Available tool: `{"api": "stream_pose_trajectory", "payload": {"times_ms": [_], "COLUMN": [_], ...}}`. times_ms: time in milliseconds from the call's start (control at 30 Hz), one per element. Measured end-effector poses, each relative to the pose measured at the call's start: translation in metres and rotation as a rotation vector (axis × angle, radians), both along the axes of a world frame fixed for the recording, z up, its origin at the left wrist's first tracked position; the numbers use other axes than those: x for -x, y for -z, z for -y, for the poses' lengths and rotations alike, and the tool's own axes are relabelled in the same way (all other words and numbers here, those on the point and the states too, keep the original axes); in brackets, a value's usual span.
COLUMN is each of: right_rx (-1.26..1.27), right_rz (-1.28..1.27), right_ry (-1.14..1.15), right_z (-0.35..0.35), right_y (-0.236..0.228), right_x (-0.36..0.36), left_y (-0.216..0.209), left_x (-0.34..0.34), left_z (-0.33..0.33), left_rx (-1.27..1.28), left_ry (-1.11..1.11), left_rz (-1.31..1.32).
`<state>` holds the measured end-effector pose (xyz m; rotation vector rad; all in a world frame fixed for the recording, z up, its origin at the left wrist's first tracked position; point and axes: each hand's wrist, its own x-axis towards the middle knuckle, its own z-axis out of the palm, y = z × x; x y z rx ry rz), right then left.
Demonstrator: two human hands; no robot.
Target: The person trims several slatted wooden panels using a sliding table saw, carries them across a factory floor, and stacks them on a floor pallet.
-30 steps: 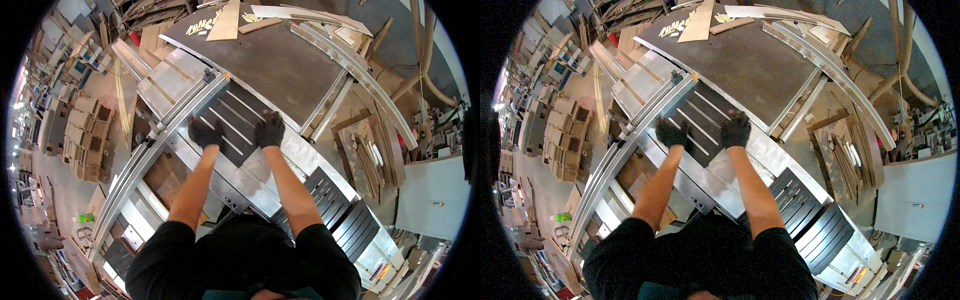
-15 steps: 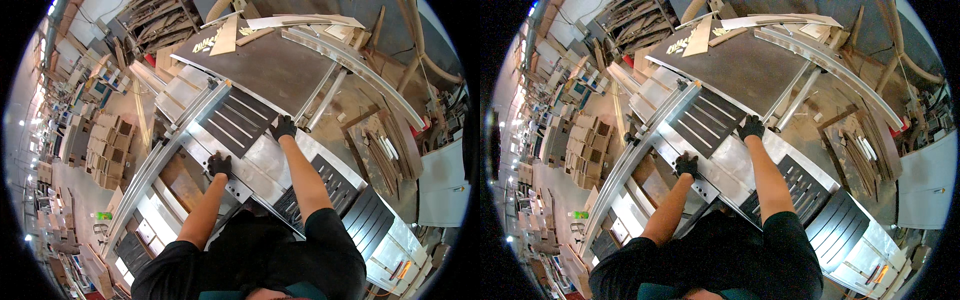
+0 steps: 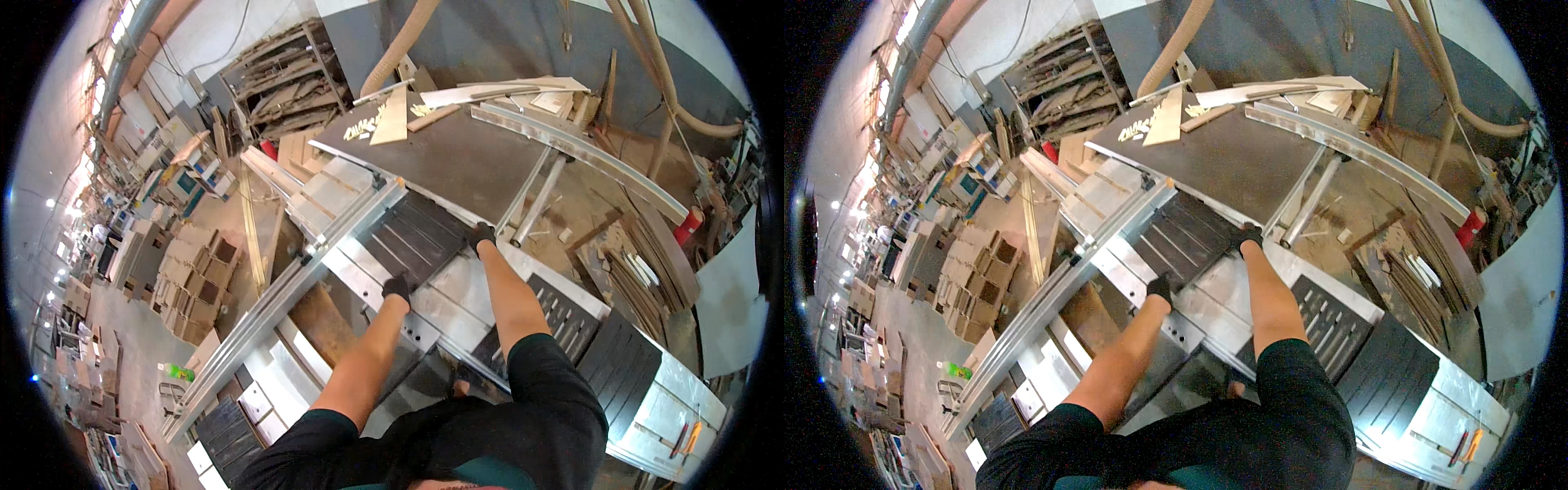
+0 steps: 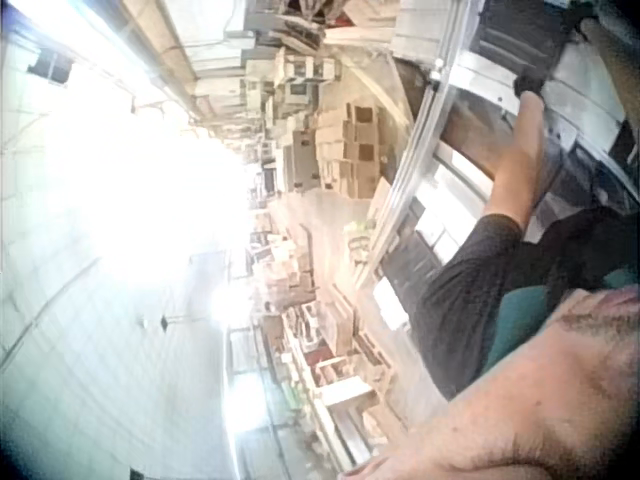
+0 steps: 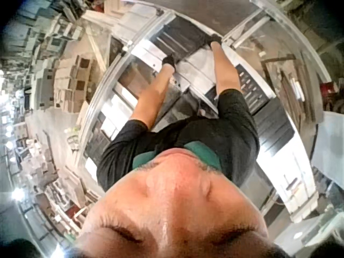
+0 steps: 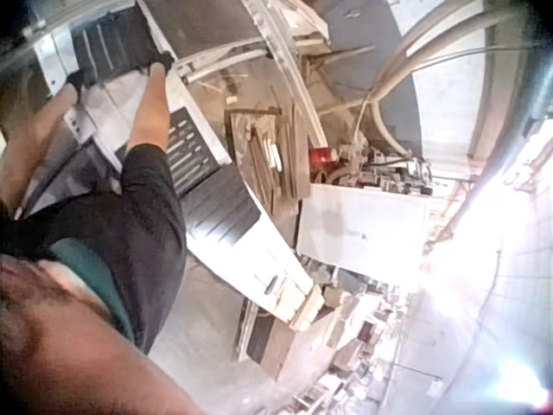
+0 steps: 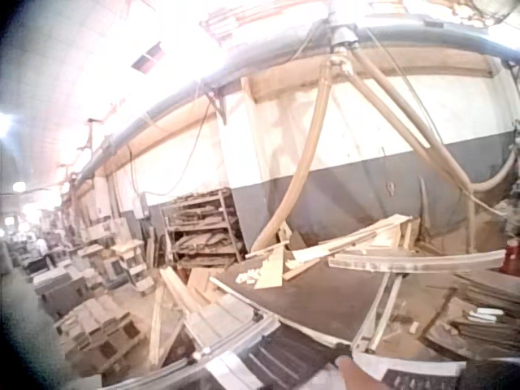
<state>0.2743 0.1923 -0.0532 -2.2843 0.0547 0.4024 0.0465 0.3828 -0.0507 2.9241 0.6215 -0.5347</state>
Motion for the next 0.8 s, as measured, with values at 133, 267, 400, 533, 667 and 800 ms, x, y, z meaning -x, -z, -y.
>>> {"api": "stream_pose_trajectory", "payload": {"times_ms": [133, 267, 400, 533, 667, 800], "right_rx": [-1.253, -1.320, -1.314, -1.227, -1.294, -1.283], "right_rz": [-0.051, -0.131, -0.192, -0.137, 0.161, 0.429], "right_ry": [0.181, 0.251, 0.154, 0.257, 0.223, 0.225], "right_z": [0.004, 0.050, 0.128, 0.158, 0.189, 0.219], "right_y": [0.007, -0.048, -0.099, -0.180, -0.211, -0.233], "right_x": [0.095, 0.227, 0.326, 0.383, 0.405, 0.425], "left_y": [0.009, 0.037, -0.051, -0.081, -0.113, -0.107], "left_x": [0.047, 0.125, 0.164, 0.190, 0.200, 0.199], "left_z": [-0.033, -0.058, 0.004, 0.026, 0.059, 0.080], "left_rx": [1.189, 1.992, 1.922, 1.943, 2.035, 2.025], "left_ry": [-0.870, -0.553, -0.441, -0.328, -0.144, -0.044], "left_rz": [0.547, 0.867, 0.874, 0.783, 0.670, 0.513]}}
